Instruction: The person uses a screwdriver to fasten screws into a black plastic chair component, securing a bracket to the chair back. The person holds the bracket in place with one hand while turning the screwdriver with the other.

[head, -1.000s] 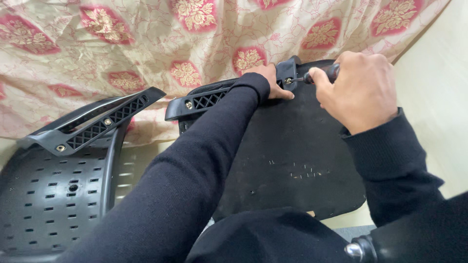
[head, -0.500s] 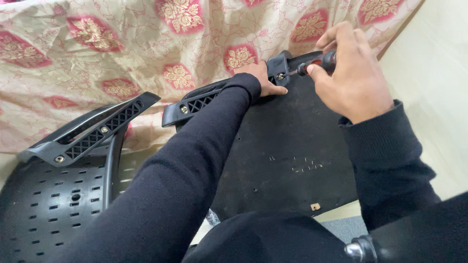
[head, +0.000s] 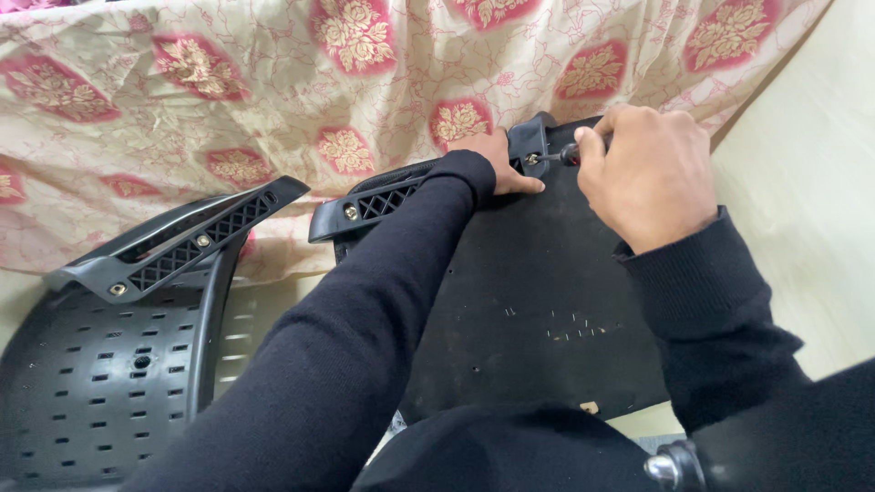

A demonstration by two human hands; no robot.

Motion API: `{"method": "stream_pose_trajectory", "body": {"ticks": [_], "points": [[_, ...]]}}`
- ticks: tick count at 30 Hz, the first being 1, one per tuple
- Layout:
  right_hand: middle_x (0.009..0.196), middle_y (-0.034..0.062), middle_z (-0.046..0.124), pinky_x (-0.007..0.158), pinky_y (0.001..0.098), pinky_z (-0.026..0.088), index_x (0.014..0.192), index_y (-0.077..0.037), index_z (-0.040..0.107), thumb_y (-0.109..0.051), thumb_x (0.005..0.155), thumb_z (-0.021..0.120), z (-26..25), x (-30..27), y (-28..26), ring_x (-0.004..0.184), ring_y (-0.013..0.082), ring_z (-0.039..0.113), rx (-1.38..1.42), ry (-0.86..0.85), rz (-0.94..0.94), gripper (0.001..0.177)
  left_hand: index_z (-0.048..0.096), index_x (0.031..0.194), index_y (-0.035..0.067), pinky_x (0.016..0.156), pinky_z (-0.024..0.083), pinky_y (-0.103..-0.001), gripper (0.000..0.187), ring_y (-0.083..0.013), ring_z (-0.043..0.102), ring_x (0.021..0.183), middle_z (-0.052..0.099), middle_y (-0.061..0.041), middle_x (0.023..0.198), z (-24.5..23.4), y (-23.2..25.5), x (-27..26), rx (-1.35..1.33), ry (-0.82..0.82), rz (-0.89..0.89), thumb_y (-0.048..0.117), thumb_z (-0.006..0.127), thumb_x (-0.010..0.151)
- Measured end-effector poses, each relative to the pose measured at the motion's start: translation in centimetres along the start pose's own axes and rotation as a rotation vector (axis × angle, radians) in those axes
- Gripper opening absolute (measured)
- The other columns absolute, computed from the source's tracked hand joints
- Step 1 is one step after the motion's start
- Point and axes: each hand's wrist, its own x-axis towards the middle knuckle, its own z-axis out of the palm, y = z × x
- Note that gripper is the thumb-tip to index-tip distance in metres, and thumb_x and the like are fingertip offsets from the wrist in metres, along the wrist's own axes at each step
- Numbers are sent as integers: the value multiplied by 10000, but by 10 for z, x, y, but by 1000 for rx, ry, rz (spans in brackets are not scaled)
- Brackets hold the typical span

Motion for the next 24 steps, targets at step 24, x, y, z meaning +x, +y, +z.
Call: {"method": "stream_pose_trajectory", "body": {"ticks": [24], "points": [[913,257,725,889,511,520,1072,-12,745,-216,922,716,0,4,18,915,451,699,55,-113,26,255,502,1404,-11,971,532,-439,1201,-353,670,1169,670,-208,1268,0,-2,-2,-6,10,1,836,747,589]]}}
